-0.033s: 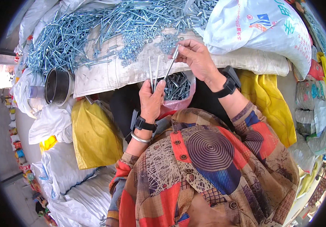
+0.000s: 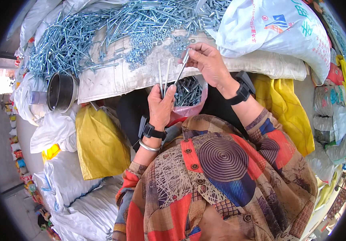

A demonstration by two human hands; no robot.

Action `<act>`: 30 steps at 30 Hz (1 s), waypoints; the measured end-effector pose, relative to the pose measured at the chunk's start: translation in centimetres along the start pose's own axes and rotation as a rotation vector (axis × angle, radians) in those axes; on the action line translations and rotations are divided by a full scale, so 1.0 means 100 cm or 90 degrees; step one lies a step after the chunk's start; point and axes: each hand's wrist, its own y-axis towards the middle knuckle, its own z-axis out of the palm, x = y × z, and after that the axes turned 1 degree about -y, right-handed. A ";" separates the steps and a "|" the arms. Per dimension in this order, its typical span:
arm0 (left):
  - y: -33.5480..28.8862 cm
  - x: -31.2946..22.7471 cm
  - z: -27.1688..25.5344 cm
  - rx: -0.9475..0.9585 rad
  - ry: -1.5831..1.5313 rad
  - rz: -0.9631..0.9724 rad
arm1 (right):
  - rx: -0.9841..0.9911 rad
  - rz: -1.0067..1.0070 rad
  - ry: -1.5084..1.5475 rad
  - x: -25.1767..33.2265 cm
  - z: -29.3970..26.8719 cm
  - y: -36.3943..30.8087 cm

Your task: Assembling long metal bolts by placing a washer on each one and grouping them.

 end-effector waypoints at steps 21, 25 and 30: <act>0.008 0.004 -0.047 -0.084 0.300 0.183 | -0.055 -0.021 -0.032 -0.036 0.046 -0.014; 0.009 -0.005 -0.043 -0.081 0.235 0.164 | 0.002 -0.001 -0.191 -0.056 0.054 -0.022; 0.020 0.000 -0.069 -0.092 0.078 0.127 | 0.108 -0.084 -0.566 -0.057 0.057 0.003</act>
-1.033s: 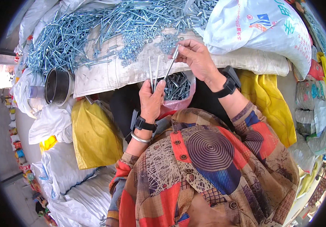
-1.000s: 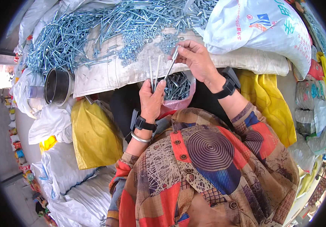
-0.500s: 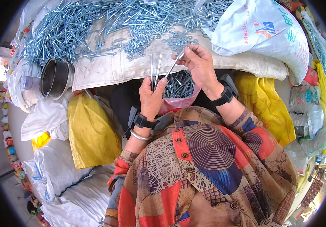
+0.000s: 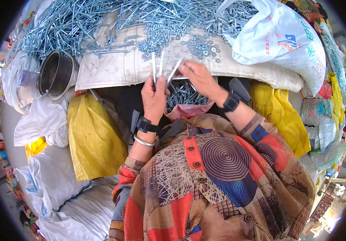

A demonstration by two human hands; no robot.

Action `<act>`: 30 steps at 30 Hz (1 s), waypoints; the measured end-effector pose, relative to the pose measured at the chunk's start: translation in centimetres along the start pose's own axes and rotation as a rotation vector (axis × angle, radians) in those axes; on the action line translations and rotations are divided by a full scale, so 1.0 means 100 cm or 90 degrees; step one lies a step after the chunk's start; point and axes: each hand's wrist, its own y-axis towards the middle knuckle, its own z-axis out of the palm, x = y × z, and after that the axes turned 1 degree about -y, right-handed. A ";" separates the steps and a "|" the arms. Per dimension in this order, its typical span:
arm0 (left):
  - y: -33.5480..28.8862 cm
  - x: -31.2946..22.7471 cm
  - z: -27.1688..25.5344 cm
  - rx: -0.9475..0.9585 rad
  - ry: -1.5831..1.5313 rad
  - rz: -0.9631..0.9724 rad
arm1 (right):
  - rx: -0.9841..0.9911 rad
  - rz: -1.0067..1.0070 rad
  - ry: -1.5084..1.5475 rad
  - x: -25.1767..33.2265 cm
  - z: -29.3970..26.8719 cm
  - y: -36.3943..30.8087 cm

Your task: Assembling long metal bolts by placing a washer on each one and grouping them.

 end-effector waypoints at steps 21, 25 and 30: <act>0.045 0.015 -0.060 -0.029 -0.023 0.029 | 0.112 -0.054 -0.265 -0.035 -0.019 0.098; 0.044 0.010 -0.057 -0.035 -0.056 0.016 | 0.156 -0.083 -0.271 -0.031 0.009 0.104; 0.045 0.011 -0.059 -0.031 -0.045 0.020 | 0.113 -0.048 -0.319 -0.028 0.020 0.106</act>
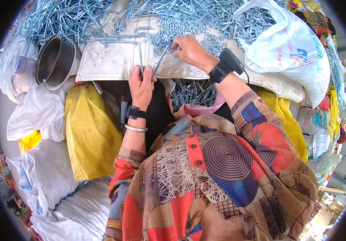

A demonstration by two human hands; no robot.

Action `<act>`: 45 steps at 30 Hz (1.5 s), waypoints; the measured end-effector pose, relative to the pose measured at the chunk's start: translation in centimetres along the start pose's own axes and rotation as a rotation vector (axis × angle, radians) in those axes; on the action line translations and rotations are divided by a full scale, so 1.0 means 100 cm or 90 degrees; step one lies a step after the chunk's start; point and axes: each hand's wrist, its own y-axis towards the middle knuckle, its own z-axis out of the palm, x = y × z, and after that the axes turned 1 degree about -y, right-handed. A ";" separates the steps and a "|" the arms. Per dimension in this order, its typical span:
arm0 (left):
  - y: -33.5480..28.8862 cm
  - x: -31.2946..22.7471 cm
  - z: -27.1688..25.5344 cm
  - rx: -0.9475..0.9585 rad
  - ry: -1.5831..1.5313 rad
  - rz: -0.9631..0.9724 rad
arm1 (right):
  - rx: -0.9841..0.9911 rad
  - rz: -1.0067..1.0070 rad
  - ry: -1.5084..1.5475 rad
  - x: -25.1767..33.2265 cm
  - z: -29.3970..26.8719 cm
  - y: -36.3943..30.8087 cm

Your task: Assembling long metal bolts by placing a washer on each one and grouping them.

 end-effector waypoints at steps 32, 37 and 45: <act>0.005 0.008 0.004 -0.014 0.280 0.161 | -0.183 0.068 0.391 0.039 0.000 -0.040; 0.002 0.004 0.008 -0.034 0.340 0.208 | -0.294 0.001 0.205 0.033 0.012 -0.045; 0.001 0.000 0.010 -0.043 0.368 0.195 | -0.302 -0.052 0.194 0.034 0.011 -0.046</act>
